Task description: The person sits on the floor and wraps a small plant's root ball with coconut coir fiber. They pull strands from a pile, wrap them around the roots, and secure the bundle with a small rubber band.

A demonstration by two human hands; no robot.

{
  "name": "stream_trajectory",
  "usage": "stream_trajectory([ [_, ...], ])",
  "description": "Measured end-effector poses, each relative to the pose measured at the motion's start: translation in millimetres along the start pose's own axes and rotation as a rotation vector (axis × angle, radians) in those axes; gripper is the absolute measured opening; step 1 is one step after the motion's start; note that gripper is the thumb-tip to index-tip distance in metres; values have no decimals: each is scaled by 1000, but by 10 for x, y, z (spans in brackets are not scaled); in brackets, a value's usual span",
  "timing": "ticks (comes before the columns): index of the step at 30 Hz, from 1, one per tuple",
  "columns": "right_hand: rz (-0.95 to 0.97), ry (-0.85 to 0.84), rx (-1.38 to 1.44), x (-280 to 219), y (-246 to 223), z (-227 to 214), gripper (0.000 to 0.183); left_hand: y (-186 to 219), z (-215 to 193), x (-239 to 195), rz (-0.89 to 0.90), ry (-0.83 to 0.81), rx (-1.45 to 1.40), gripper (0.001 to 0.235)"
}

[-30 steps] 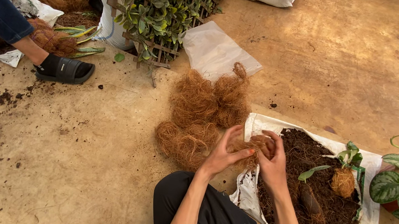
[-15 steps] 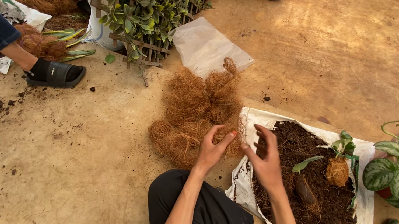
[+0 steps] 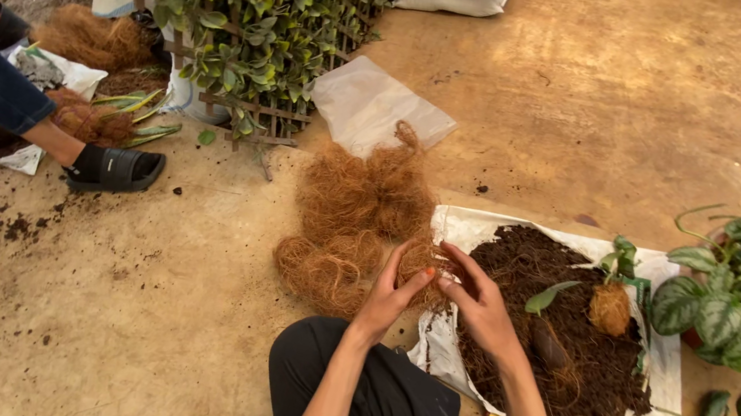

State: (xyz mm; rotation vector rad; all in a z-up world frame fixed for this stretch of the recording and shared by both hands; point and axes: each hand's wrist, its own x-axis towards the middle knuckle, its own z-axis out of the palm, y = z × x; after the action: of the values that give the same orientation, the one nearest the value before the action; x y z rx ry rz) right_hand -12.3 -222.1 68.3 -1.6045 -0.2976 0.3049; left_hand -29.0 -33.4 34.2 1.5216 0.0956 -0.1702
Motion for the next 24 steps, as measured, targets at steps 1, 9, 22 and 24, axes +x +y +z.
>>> stream_trajectory([
  [1,-31,28,33,-51,-5,-79,62,-11,118,-21,20,40,2,96],
  [9,-142,411,109,-618,151,-991,48,-255,1106,-15,-68,64,-215,91],
  [22,135,497,-736,-1036,1001,-1015,55,-938,1329,-90,-305,-45,-291,104],
  [24,79,495,-819,-1005,1039,-1003,56,-906,1328,-58,-288,-53,-312,99],
])
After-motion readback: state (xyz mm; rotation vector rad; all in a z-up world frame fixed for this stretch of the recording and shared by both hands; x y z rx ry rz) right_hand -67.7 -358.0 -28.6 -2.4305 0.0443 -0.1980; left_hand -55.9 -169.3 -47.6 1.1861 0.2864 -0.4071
